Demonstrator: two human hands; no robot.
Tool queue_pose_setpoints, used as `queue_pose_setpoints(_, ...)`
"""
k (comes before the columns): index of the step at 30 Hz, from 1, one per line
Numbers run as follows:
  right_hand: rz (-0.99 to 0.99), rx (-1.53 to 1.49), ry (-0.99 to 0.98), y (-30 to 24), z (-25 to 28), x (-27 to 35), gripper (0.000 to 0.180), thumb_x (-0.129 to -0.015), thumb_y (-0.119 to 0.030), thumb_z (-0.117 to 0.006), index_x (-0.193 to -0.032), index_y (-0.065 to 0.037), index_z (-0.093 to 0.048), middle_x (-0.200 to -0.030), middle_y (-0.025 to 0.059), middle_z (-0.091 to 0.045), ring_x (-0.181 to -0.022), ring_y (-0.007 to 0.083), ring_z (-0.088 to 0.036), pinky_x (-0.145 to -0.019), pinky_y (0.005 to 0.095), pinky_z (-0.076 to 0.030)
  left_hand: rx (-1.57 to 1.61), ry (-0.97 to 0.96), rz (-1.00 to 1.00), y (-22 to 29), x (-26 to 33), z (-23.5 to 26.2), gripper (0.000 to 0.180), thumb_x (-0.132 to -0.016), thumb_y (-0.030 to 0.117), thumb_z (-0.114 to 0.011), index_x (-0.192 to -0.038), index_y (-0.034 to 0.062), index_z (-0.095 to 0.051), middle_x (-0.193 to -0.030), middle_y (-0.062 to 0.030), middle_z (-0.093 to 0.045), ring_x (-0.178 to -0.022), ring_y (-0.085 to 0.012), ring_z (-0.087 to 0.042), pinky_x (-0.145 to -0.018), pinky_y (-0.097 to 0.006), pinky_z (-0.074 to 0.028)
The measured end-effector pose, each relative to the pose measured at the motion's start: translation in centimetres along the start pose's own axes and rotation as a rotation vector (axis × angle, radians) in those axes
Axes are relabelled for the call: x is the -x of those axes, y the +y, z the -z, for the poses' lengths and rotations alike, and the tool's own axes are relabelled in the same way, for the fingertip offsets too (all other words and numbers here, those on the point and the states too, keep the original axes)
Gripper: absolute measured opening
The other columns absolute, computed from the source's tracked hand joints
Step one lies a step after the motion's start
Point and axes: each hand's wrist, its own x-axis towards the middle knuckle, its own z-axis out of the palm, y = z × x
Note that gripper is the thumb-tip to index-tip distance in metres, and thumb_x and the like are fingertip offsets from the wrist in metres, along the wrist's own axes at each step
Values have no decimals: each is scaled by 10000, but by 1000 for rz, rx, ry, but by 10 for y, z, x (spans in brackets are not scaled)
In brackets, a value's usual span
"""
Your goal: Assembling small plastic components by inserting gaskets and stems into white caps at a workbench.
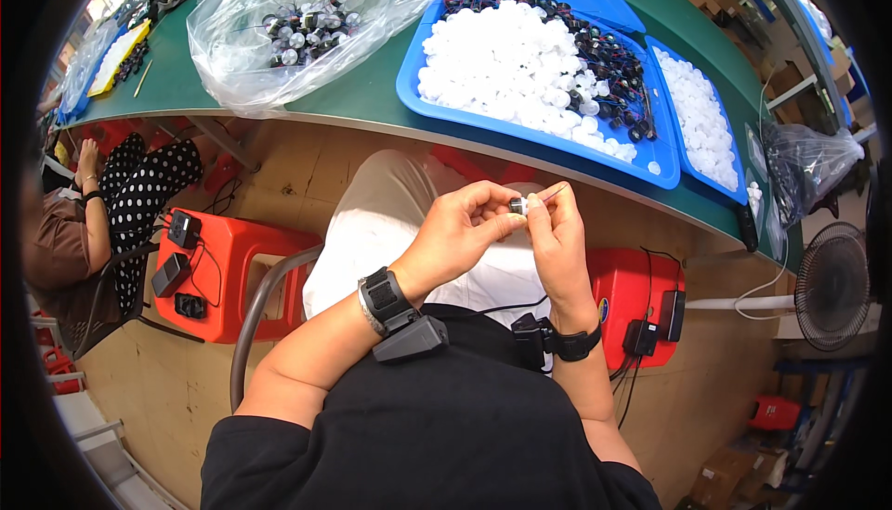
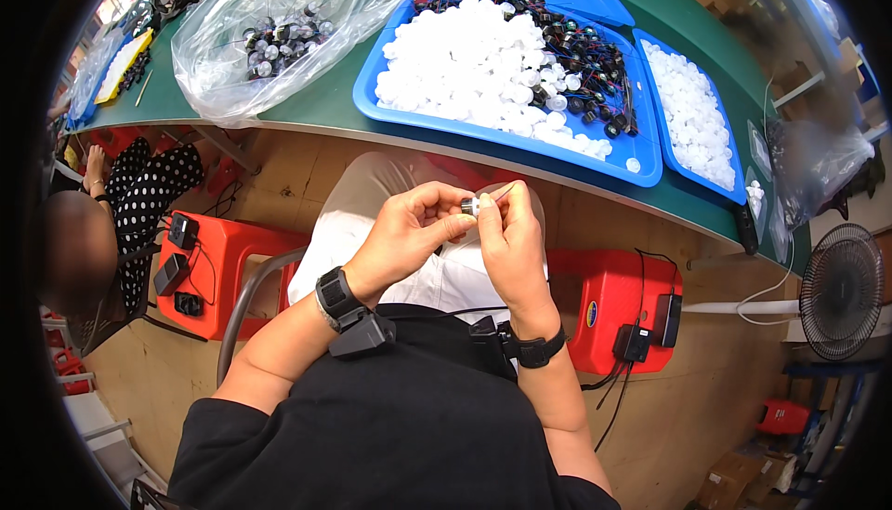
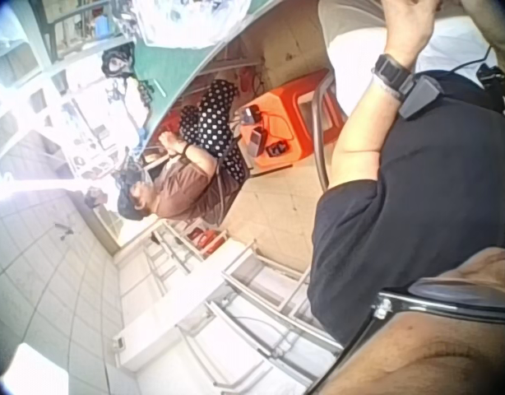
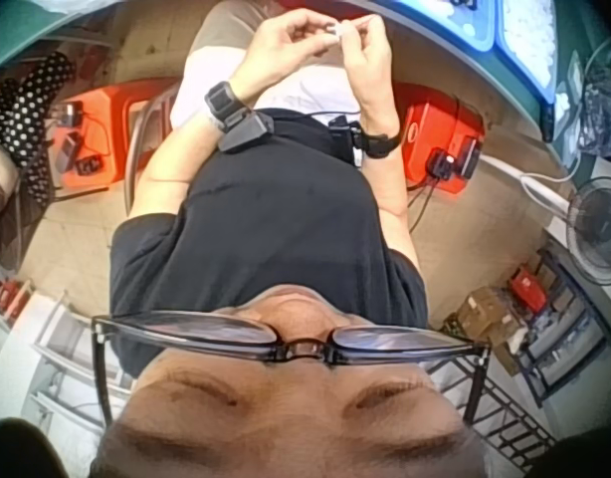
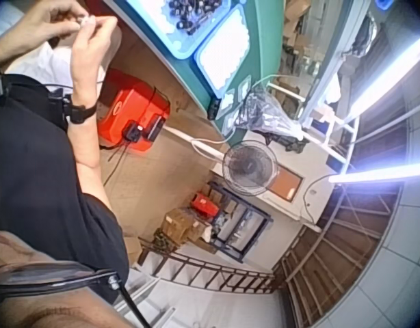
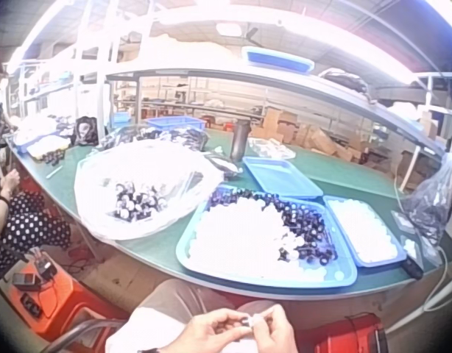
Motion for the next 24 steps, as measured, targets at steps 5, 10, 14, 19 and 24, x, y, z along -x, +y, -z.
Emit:
queue_pose_setpoints(5,-38,-77,-45,-1,0,-2,107,-989,-114,-508,-916,-38,-489,-792,16,-543,-693,42,-484,-608,218,-413,17,-4,38,6,3,0,240,-902,71,-656,-1123,-8,-607,-914,-34,-654,-786,-65,-593,-698,-207,-498)
queue_pose_setpoints(10,-244,-556,-91,4,1,-4,102,-997,-153,-505,-982,-54,-519,-808,23,-562,-660,81,-505,-610,223,-432,245,-16,49,10,3,0,260,-907,48,-639,-1154,-11,-587,-975,-53,-656,-869,-94,-616,-774,-235,-514)
queue_pose_setpoints(14,-261,-594,-99,5,-2,-4,102,-995,-153,-508,-993,-51,-518,-803,24,-558,-649,83,-502,-606,221,-431,218,-3,32,9,4,2,273,-900,36,-644,-1162,-13,-582,-979,-55,-658,-886,-101,-626,-774,-237,-515)
queue_pose_setpoints(19,-343,-653,-113,7,0,-5,91,-989,-144,-517,-997,-54,-517,-781,20,-538,-619,79,-481,-564,227,-409,152,-1,30,6,3,4,253,-894,38,-655,-1133,-15,-588,-970,-54,-666,-866,-92,-636,-765,-227,-526)
queue_pose_setpoints(24,-369,-714,-146,6,3,-6,84,-987,-141,-518,-984,-57,-514,-766,18,-531,-605,72,-459,-540,227,-386,106,0,2,6,2,2,242,-887,34,-663,-1112,-16,-592,-953,-49,-671,-841,-85,-639,-735,-215,-524)
